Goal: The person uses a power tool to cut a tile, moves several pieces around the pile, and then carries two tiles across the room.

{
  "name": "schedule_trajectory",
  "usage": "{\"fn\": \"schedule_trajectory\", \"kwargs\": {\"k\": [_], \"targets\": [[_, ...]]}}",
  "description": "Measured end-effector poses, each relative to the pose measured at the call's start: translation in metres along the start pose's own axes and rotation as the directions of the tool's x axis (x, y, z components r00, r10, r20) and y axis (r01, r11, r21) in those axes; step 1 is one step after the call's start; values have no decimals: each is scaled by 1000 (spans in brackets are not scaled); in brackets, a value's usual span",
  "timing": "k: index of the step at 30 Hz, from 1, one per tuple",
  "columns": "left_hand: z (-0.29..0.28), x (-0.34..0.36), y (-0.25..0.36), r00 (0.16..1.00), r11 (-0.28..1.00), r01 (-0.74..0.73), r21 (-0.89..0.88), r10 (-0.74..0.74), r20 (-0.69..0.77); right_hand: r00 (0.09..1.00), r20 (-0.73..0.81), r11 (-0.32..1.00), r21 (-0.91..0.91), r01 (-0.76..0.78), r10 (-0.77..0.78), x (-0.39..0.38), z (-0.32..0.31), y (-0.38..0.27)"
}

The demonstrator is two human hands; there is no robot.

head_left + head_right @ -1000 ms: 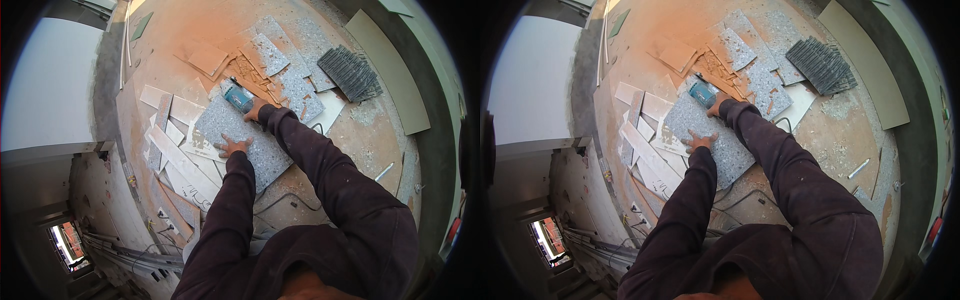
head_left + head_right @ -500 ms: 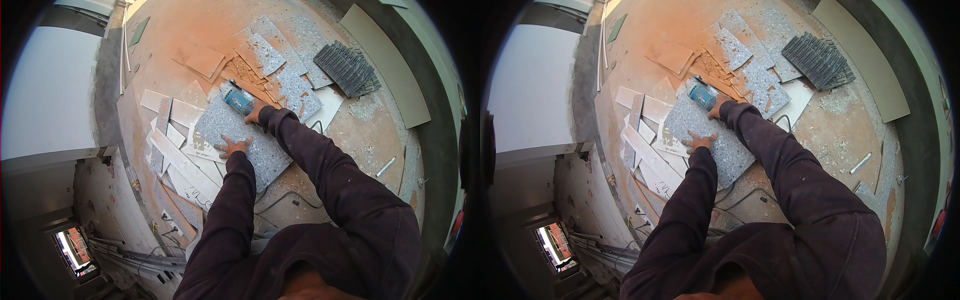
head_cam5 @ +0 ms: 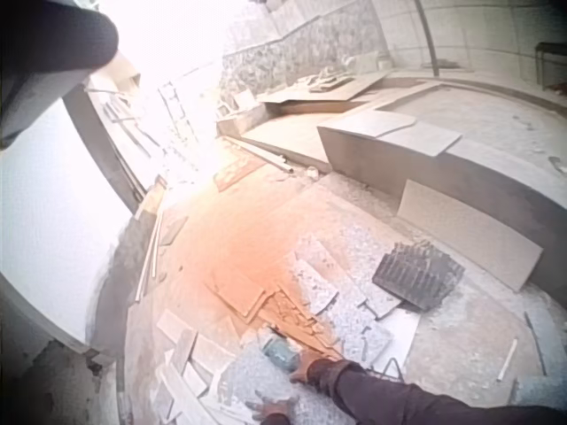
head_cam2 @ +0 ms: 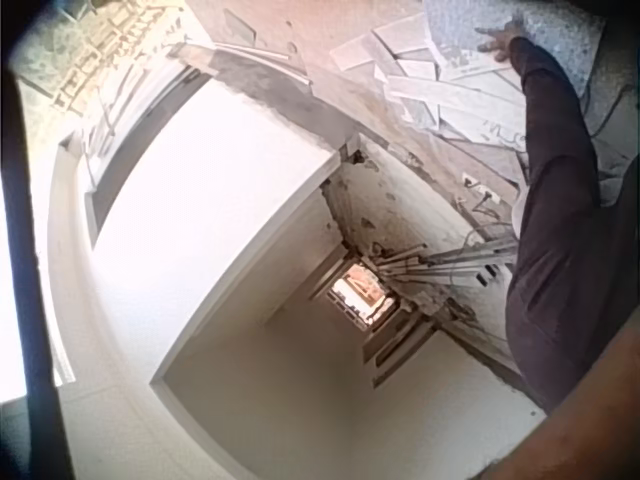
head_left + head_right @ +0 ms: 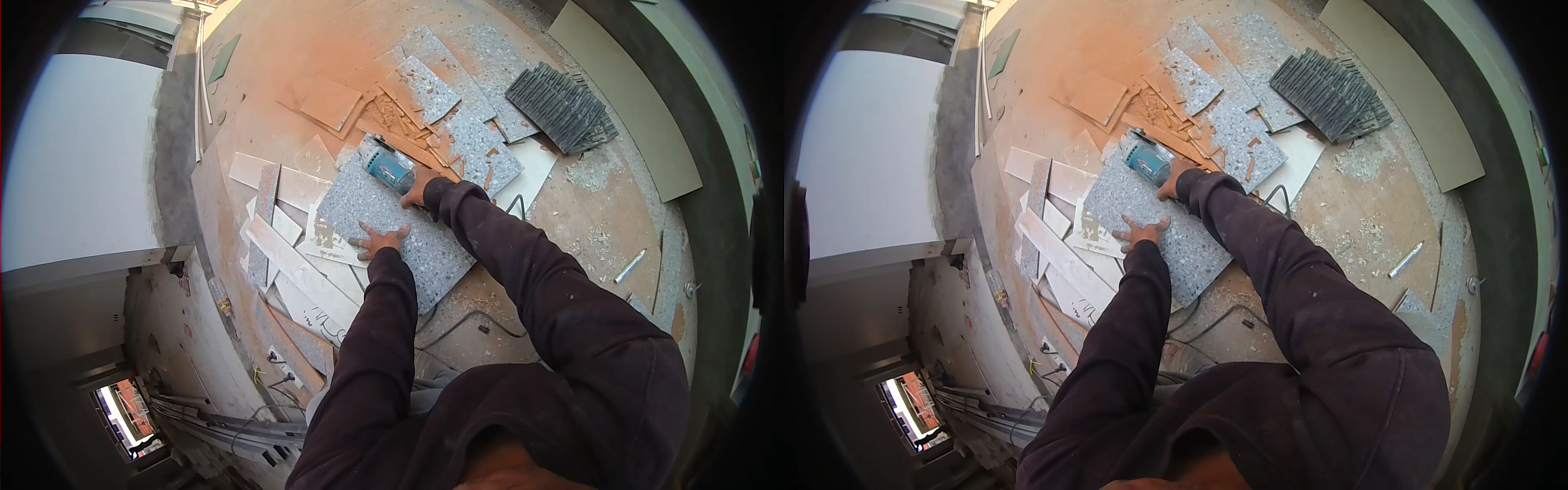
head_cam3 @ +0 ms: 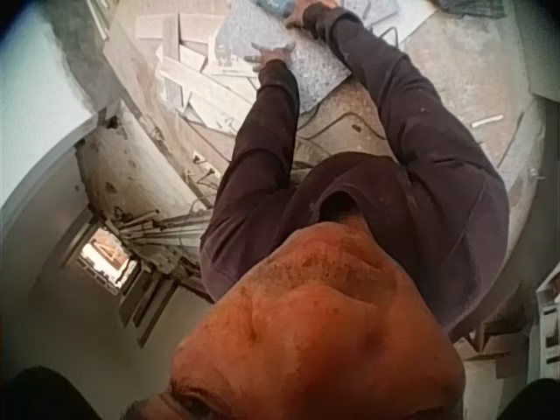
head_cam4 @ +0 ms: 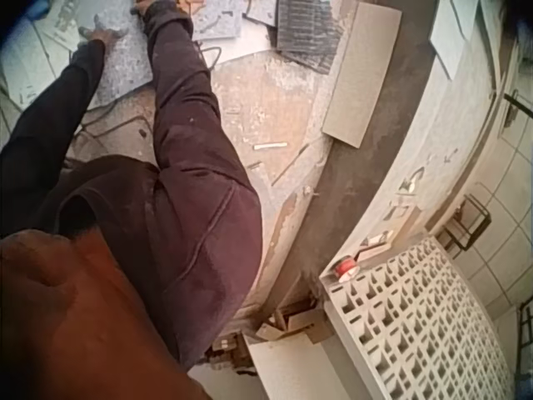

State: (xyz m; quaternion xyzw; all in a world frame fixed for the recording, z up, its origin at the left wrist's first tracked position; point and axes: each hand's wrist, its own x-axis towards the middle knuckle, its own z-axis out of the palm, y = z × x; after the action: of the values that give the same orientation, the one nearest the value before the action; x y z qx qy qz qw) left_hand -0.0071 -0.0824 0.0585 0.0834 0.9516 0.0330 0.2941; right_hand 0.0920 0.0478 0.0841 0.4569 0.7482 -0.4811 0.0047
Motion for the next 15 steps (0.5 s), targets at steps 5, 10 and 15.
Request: {"fn": "schedule_trajectory", "kwargs": {"k": [5, 10, 15], "targets": [[1, -2, -1, 1000, 1000, -22, -5, 22, 5, 1000, 6, 1000, 1, -6, 6, 0, -1, 4], [3, 4, -4, 1000, 1000, -24, -2, 24, 0, 1000, 23, 1000, 28, -9, 9, -6, -3, 1], [4, 4, -2, 999, 999, -34, 21, 34, -8, 1000, 20, 999, 33, -5, 5, -6, -4, 7]]}}
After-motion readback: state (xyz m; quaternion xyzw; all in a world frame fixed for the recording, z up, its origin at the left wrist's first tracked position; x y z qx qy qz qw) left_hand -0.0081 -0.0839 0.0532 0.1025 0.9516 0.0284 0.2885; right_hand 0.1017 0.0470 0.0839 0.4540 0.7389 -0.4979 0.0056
